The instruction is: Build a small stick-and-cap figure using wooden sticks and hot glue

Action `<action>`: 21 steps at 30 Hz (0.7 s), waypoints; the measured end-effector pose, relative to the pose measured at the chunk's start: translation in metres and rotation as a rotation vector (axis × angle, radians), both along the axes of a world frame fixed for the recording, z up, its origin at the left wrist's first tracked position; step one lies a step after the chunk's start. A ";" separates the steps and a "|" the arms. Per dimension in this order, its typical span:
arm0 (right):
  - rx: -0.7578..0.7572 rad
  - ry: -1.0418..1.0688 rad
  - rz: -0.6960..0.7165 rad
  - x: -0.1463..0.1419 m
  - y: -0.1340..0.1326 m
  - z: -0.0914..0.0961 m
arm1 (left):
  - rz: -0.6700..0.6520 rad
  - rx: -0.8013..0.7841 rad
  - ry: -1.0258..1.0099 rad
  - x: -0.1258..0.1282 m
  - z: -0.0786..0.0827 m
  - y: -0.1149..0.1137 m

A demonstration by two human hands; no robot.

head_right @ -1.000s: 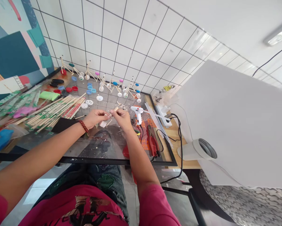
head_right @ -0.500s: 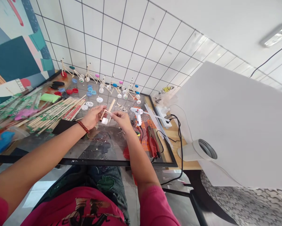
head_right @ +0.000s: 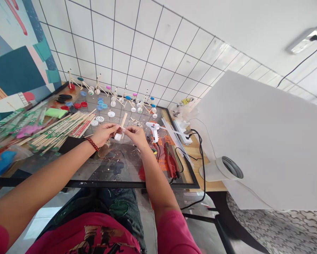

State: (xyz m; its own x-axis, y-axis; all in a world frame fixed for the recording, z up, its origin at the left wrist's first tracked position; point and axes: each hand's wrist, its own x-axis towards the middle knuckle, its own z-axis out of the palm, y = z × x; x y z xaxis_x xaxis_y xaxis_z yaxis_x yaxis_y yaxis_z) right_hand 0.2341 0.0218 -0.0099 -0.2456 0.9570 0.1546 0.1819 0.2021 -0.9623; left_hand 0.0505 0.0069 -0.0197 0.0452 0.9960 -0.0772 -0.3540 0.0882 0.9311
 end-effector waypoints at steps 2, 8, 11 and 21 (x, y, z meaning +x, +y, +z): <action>0.004 0.020 0.006 -0.001 -0.002 0.001 | 0.021 0.000 -0.019 0.001 -0.001 0.000; 0.067 -0.007 -0.086 -0.004 -0.003 -0.003 | 0.109 0.045 -0.079 0.003 0.001 -0.002; 0.121 -0.010 -0.098 -0.008 -0.004 -0.006 | 0.012 0.047 -0.097 0.005 0.000 -0.004; 0.141 -0.005 -0.160 0.004 -0.002 0.005 | -0.117 -0.073 -0.200 0.004 -0.010 -0.002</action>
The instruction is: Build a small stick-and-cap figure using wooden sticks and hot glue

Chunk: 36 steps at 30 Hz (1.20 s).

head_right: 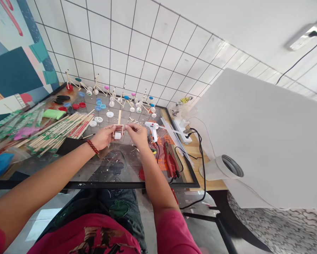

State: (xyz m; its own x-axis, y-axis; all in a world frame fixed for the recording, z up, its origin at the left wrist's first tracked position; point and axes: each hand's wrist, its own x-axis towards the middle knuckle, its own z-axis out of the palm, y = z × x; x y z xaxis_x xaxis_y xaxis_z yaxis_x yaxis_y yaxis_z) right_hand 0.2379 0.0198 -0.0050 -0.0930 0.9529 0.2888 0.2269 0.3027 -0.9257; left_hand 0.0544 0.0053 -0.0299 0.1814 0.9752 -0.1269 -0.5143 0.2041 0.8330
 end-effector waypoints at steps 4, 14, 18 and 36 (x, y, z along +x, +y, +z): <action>-0.059 0.054 -0.010 0.004 0.007 -0.001 | -0.027 0.033 -0.031 -0.002 0.003 0.002; -0.155 0.060 0.051 -0.006 0.000 -0.002 | 0.108 0.074 0.035 -0.001 0.008 0.001; -0.146 0.047 0.109 -0.007 -0.003 0.000 | 0.192 0.067 0.106 -0.002 0.014 0.000; -0.156 0.016 0.142 -0.008 -0.002 -0.004 | 0.216 0.029 0.104 -0.001 0.019 -0.003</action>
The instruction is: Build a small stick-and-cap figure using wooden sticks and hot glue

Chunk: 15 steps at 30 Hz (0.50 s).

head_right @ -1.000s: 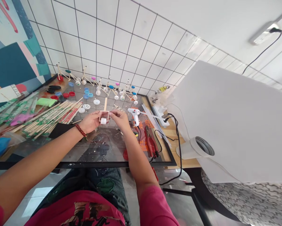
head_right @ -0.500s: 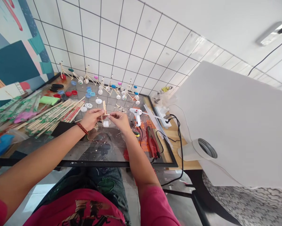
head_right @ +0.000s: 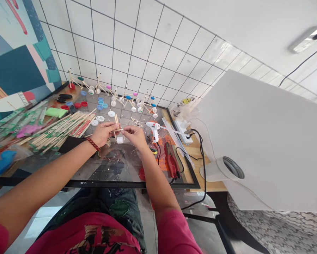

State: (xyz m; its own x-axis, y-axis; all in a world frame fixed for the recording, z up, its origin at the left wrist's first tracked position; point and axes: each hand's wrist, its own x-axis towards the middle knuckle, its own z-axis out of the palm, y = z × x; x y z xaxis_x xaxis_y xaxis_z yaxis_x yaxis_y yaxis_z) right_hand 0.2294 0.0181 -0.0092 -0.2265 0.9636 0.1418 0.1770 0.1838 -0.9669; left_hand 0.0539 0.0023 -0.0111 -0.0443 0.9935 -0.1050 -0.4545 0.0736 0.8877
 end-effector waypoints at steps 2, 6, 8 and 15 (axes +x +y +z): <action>-0.009 -0.004 -0.004 0.000 0.001 -0.001 | 0.001 -0.014 -0.011 0.000 -0.001 0.000; -0.018 0.005 -0.002 0.000 0.001 -0.002 | -0.009 -0.037 -0.026 -0.001 -0.002 0.001; -0.013 0.008 0.002 0.001 0.001 -0.002 | -0.027 -0.033 -0.022 -0.002 -0.003 0.002; -0.011 -0.001 -0.005 0.001 0.002 -0.002 | -0.091 -0.012 0.100 -0.002 -0.010 0.004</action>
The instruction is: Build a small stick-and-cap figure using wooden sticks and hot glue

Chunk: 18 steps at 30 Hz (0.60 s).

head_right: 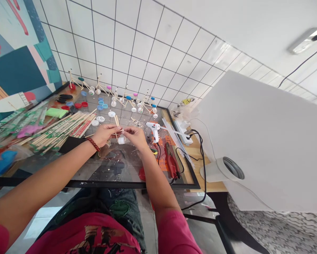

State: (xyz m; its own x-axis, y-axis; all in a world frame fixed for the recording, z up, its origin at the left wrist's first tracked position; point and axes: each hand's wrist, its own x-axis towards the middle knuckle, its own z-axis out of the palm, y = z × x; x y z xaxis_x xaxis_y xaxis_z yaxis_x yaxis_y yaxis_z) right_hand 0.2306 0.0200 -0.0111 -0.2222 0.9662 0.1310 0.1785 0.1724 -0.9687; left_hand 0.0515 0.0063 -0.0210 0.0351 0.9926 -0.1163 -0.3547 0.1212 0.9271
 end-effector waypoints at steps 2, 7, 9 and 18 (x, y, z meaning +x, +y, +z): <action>-0.003 0.010 -0.003 0.000 0.000 0.000 | -0.017 0.001 0.001 0.000 -0.001 0.000; -0.003 0.024 0.004 0.000 0.000 0.000 | -0.050 -0.002 -0.007 -0.002 -0.001 0.000; 0.002 0.026 0.015 0.000 0.000 0.000 | -0.053 0.002 -0.009 -0.002 -0.001 0.000; 0.012 -0.010 0.018 0.000 -0.001 -0.001 | -0.007 -0.004 0.033 -0.001 -0.009 0.003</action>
